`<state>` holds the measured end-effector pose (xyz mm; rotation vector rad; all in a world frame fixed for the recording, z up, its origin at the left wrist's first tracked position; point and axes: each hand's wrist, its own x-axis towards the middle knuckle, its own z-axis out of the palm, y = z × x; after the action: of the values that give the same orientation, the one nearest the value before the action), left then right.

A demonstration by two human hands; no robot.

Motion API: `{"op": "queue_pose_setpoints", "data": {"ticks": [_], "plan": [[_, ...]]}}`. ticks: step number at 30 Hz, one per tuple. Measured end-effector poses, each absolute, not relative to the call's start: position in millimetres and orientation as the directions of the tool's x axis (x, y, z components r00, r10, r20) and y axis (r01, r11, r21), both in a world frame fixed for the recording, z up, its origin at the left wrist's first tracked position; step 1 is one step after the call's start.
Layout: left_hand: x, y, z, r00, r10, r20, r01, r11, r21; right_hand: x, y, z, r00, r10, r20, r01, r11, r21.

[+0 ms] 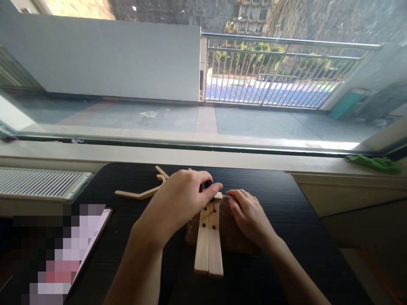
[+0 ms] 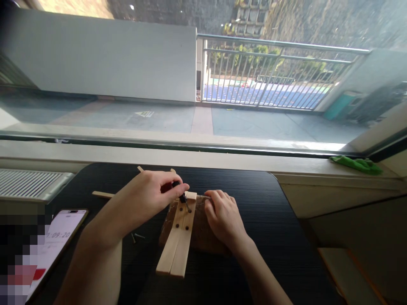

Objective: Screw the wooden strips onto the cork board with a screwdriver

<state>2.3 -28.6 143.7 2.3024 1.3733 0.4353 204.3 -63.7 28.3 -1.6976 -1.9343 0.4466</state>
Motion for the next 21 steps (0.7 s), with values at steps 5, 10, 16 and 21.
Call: {"op": "queue_pose_setpoints", "data": {"ticks": [5,10,16,21], "plan": [[4.3,-29.9,141.6,0.369,0.929,-0.028,0.873,-0.336,0.353,201.3,-65.3,24.6,-0.127,0.979,0.158,0.825,0.193,-0.532],[5.9,-30.8,138.7,0.365,0.928,-0.077,0.893,-0.326,0.311,201.2,-59.8,24.1,-0.107,0.982,0.157,0.846,0.172,-0.505],[17.4,-36.8,143.1,0.363,0.927,-0.096,0.908,-0.328,0.261,200.2,-60.6,27.0,-0.125,0.983,0.133,0.864,0.173,-0.473],[21.1,-41.7,141.8,0.381,0.919,-0.098,0.903,-0.348,0.250,200.1,-60.4,26.9,-0.115,0.983,0.144,0.865,0.170,-0.471]]}}
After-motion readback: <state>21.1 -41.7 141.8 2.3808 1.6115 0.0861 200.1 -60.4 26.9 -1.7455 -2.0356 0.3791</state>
